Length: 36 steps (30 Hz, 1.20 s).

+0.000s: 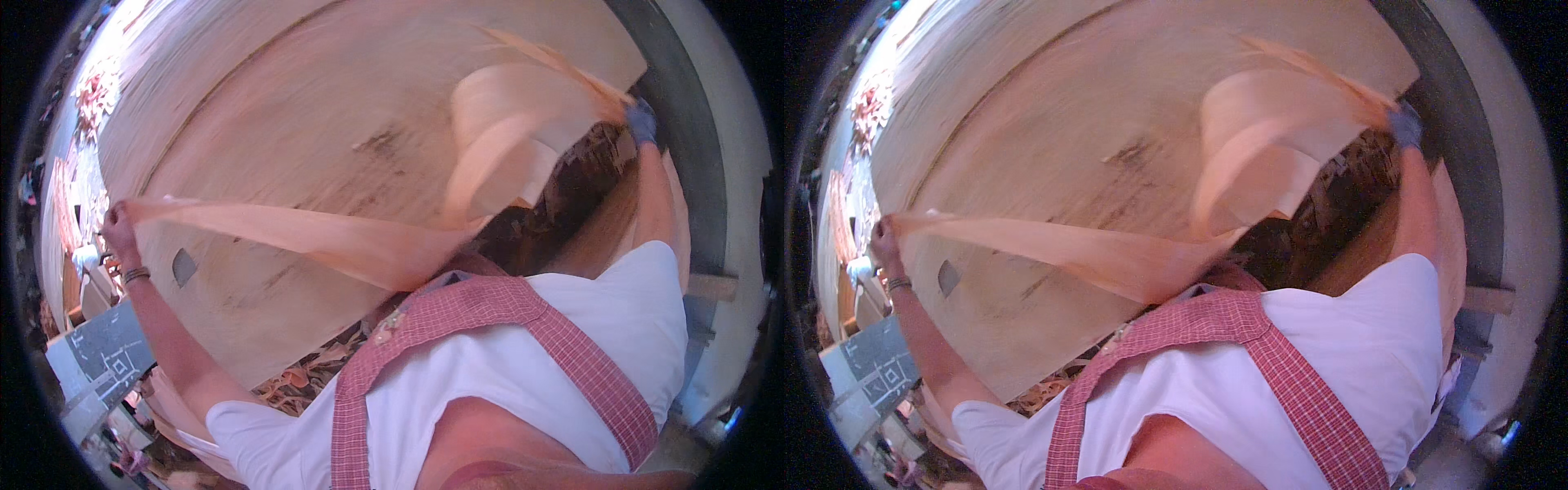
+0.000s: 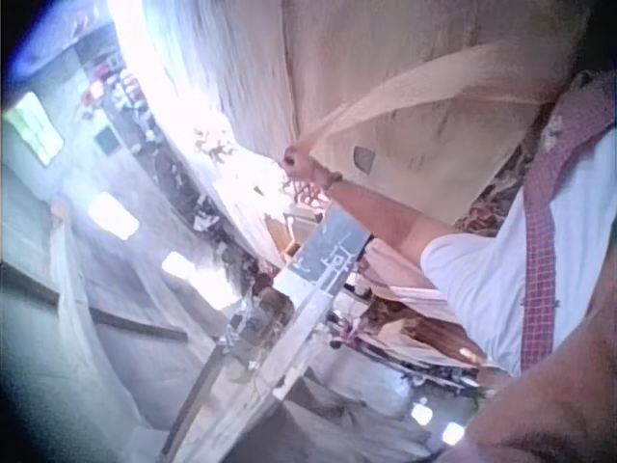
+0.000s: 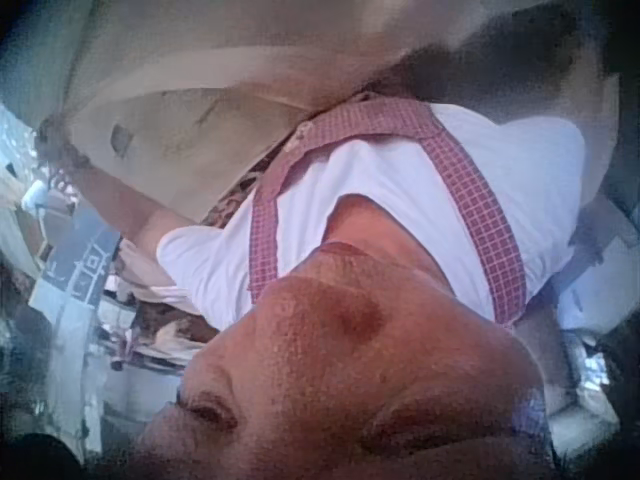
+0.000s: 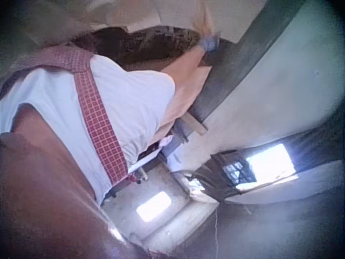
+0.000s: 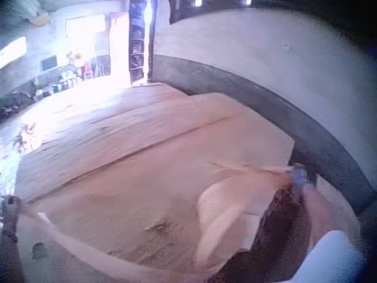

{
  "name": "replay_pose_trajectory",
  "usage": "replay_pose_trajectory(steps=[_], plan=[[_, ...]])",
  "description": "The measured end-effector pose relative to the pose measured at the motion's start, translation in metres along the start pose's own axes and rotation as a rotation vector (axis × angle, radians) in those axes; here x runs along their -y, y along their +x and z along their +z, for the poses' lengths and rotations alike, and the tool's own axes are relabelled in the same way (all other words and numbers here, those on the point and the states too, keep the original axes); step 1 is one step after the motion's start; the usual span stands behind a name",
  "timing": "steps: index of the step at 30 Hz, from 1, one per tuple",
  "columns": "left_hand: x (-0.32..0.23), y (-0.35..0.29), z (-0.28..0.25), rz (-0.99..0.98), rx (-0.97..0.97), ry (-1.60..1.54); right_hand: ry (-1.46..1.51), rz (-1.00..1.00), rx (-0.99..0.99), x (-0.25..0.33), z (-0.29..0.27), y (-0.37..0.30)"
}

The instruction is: The person repairs holes and defects in thin wood veneer sheets by cutting patches from scrap strips and securing them with tape.

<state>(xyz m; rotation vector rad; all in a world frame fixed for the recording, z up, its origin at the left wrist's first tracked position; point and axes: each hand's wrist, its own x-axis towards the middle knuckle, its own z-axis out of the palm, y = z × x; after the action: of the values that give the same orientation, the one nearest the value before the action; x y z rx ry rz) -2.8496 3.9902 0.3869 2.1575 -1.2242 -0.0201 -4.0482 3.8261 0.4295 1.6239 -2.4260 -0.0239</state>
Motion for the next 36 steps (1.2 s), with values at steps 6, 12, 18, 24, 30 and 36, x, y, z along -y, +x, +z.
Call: replay_pose_trajectory(steps=[6, 12, 18, 24, 30, 36], plan=[[-0.101, -0.037, -0.007, 0.06, -0.262, 0.805, -0.307, 0.685, 0.033, -0.269, -0.082, -0.116], [-0.303, -0.334, 0.126, 0.78, 1.072, 0.383, -0.103, -0.182, -0.119, -0.217, 0.018, -0.126], [-0.302, -0.455, 0.194, 0.729, 0.922, 0.523, 1.194, -0.389, 0.628, 0.12, 0.127, -0.38], [-0.299, -0.467, 0.183, 0.629, 1.089, 0.231, 0.934, -0.586, 1.445, 0.112, 0.162, -0.426], [-0.279, -0.478, 0.203, 0.767, 0.782, 0.317, 0.55, -0.862, 1.131, 0.068, 0.235, -0.416], [-0.278, -0.473, 0.202, 0.756, 0.866, 0.411, 0.113, -0.86, 0.748, -0.009, 0.193, -0.308]])
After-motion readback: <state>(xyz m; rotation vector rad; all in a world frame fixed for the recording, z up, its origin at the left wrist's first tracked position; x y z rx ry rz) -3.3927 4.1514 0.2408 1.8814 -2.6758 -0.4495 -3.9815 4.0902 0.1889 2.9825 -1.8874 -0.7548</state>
